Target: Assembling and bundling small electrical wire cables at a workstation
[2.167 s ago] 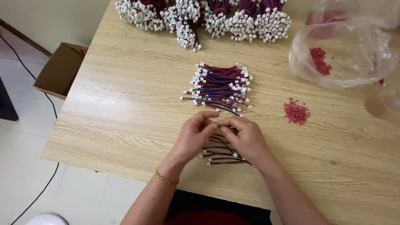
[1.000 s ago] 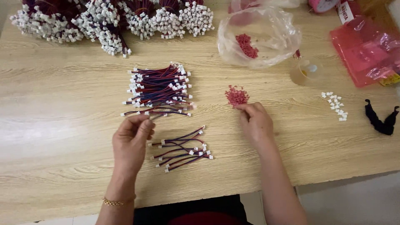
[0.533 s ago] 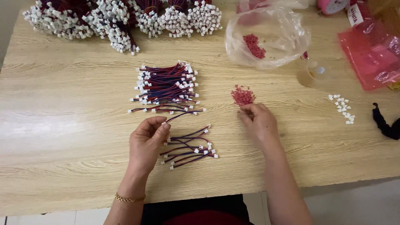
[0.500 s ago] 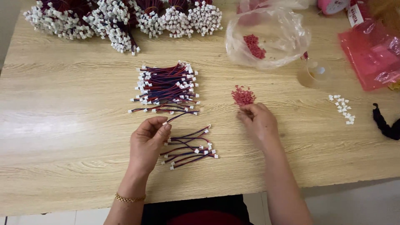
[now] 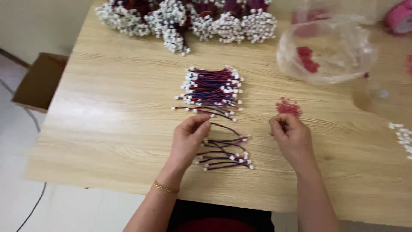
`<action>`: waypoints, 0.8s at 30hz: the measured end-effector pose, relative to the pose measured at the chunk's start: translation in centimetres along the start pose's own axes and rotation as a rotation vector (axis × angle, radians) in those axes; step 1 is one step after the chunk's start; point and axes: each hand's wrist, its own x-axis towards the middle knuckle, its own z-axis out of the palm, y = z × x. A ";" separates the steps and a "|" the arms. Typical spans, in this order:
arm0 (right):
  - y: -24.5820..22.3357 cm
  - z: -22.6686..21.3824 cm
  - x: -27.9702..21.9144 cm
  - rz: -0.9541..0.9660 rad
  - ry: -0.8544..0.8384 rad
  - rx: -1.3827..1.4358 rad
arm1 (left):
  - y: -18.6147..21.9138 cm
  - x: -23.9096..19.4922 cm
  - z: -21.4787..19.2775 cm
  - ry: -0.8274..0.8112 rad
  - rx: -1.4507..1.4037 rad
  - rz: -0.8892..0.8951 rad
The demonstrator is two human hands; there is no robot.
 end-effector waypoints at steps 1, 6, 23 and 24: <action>-0.5 1.0 -0.1 -0.003 -0.008 0.010 | -0.2 0.1 0.0 0.011 0.007 0.003; -4.7 4.9 -0.7 0.018 -0.127 0.526 | -0.7 0.1 0.5 -0.004 -0.133 -0.081; -10.8 5.8 -0.4 -0.555 -0.006 -0.040 | 0.3 -1.2 1.5 -0.025 -0.441 -0.137; -10.9 5.7 -0.5 -0.515 -0.036 -0.018 | 0.1 -1.3 1.5 -0.036 -0.448 -0.125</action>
